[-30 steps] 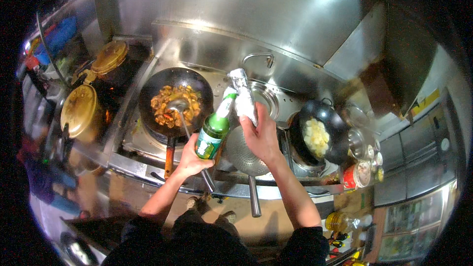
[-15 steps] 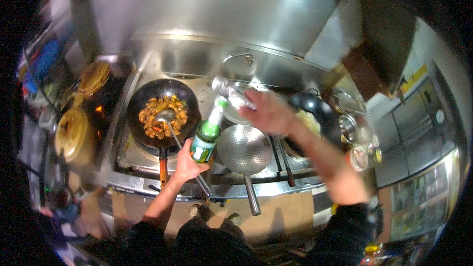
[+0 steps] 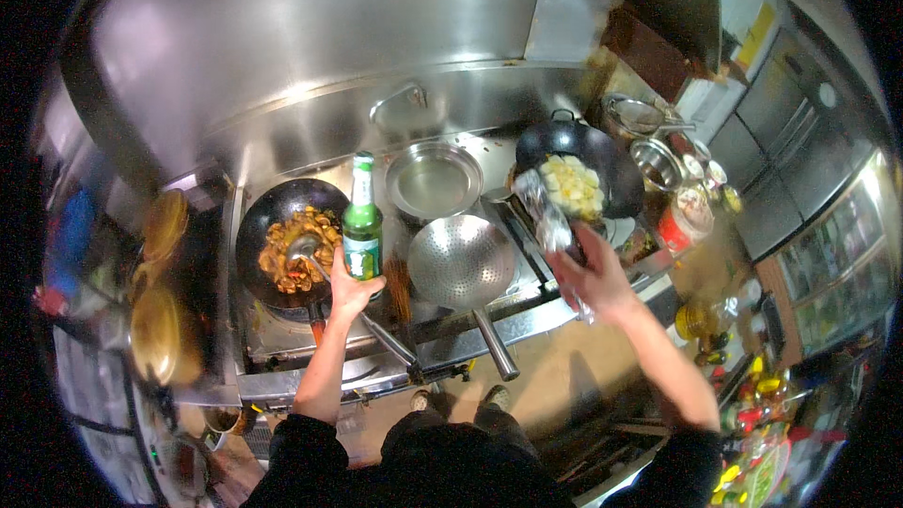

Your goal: The person stir-fries ingredients in a wok, adds seasonings and a green liquid from a bottle, and transfers cooked items into a strainer. They also handle chopped vegetables and other prepared ingredients on the prep counter.

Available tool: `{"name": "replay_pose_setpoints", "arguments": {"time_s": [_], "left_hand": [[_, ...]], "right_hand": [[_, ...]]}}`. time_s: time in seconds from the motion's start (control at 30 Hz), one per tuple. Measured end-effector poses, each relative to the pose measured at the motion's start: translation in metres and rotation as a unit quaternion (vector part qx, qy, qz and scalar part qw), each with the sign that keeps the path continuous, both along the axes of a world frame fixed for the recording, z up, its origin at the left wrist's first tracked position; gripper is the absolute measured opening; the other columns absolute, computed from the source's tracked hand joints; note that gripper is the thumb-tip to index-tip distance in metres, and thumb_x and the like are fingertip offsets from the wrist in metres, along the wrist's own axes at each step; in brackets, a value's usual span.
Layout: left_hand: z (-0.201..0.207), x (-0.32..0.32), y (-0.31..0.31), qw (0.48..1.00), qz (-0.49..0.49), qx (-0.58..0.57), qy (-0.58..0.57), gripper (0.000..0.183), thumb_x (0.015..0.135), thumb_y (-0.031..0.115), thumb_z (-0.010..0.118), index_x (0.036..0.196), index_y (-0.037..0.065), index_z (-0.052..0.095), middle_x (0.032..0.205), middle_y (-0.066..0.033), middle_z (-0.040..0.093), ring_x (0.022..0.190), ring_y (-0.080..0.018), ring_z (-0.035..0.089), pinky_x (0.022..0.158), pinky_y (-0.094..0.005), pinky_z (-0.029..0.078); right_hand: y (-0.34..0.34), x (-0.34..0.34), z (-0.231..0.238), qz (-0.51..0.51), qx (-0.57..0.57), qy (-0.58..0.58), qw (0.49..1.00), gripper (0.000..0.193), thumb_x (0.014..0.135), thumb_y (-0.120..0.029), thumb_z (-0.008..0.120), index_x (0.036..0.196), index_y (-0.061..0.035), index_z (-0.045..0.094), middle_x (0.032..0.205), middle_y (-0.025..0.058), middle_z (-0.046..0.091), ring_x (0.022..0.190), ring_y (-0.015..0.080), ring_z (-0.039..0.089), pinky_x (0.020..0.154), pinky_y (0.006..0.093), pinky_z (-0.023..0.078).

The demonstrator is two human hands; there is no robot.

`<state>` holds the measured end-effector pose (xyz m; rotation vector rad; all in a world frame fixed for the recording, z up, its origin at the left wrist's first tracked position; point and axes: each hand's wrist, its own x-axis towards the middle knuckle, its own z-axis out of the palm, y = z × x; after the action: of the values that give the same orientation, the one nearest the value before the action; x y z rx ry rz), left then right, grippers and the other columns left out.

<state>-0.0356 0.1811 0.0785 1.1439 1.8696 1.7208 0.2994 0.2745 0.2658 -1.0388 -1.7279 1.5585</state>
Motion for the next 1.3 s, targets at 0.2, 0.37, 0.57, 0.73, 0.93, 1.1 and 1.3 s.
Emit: {"name": "replay_pose_setpoints", "arguments": {"time_s": [0.2, 0.37, 0.57, 0.73, 0.93, 1.1, 1.3], "left_hand": [[0.012, 0.019, -0.008, 0.997, -0.045, -0.052, -0.047, 0.062, 0.05, 0.005, 0.075, 0.105, 0.004, 0.046, 0.091, -0.008, 0.057, 0.081, -0.0191, 0.056, 0.073, -0.0337, 0.049], [-0.005, 0.025, -0.008, 0.997, -0.062, -0.013, -0.04, 0.061, 0.049, 0.008, 0.076, 0.103, 0.003, 0.047, 0.089, -0.0074, 0.057, 0.082, -0.0172, 0.056, 0.075, -0.0308, 0.047], [0.002, 0.023, -0.02, 0.997, -0.042, -0.045, -0.039, 0.061, 0.048, 0.013, 0.077, 0.101, 0.003, 0.047, 0.089, -0.0095, 0.058, 0.082, -0.0195, 0.057, 0.076, -0.0322, 0.047], [0.001, 0.021, -0.018, 0.996, -0.06, -0.029, -0.053, 0.061, 0.049, 0.015, 0.077, 0.102, 0.003, 0.048, 0.087, -0.0115, 0.058, 0.081, -0.0241, 0.058, 0.076, -0.0343, 0.047], [-0.003, 0.015, -0.012, 0.983, -0.055, -0.072, 0.157, 0.059, 0.048, 0.017, 0.077, 0.099, 0.005, 0.05, 0.089, -0.0147, 0.06, 0.084, -0.0318, 0.06, 0.074, -0.0386, 0.048], [-0.032, 0.011, -0.007, 0.998, -0.051, 0.01, -0.033, 0.06, 0.05, 0.012, 0.075, 0.103, 0.003, 0.048, 0.089, -0.0087, 0.058, 0.082, -0.0208, 0.057, 0.077, -0.0346, 0.047], [-0.011, 0.006, 0.007, 0.996, -0.063, 0.002, -0.057, 0.061, 0.049, 0.008, 0.075, 0.103, 0.004, 0.047, 0.089, -0.0075, 0.058, 0.081, -0.0189, 0.056, 0.076, -0.033, 0.047]], "right_hand": [[0.014, -0.078, -0.03, 0.038, 0.297, -0.094, 0.949, 0.031, 0.085, -0.021, 0.062, 0.099, 0.0022, 0.047, 0.076, 0.0178, 0.054, 0.064, 0.02, 0.053, 0.059, 0.0337, 0.045], [0.043, -0.14, -0.032, 0.075, 0.389, -0.081, 0.915, 0.033, 0.085, -0.023, 0.059, 0.104, 0.0005, 0.046, 0.083, 0.0262, 0.06, 0.078, 0.0432, 0.06, 0.064, 0.0448, 0.047], [0.044, -0.161, -0.024, 0.121, 0.395, -0.119, 0.903, 0.033, 0.085, -0.022, 0.059, 0.105, -0.0004, 0.045, 0.083, 0.0269, 0.059, 0.079, 0.0459, 0.058, 0.064, 0.0475, 0.046], [0.041, -0.167, -0.015, 0.135, 0.414, -0.141, 0.889, 0.033, 0.085, -0.023, 0.058, 0.104, 0.0002, 0.044, 0.08, 0.0268, 0.059, 0.076, 0.0461, 0.058, 0.063, 0.0472, 0.046], [0.13, -0.185, 0.072, 0.427, 0.435, -0.456, 0.648, 0.036, 0.084, -0.034, 0.06, 0.097, -0.0011, 0.053, 0.077, 0.0168, 0.058, 0.071, 0.0307, 0.06, 0.065, 0.0437, 0.047], [0.142, -0.121, 0.143, 0.104, 0.492, -0.192, 0.843, 0.022, 0.086, -0.022, 0.058, 0.093, -0.0022, 0.053, 0.066, 0.0095, 0.057, 0.052, 0.0191, 0.056, 0.045, 0.0341, 0.047], [0.089, -0.076, 0.012, 0.054, 0.49, -0.128, 0.86, 0.027, 0.082, -0.018, 0.064, 0.096, -0.0005, 0.05, 0.075, 0.0146, 0.056, 0.057, 0.0237, 0.054, 0.056, 0.0356, 0.046]]}}
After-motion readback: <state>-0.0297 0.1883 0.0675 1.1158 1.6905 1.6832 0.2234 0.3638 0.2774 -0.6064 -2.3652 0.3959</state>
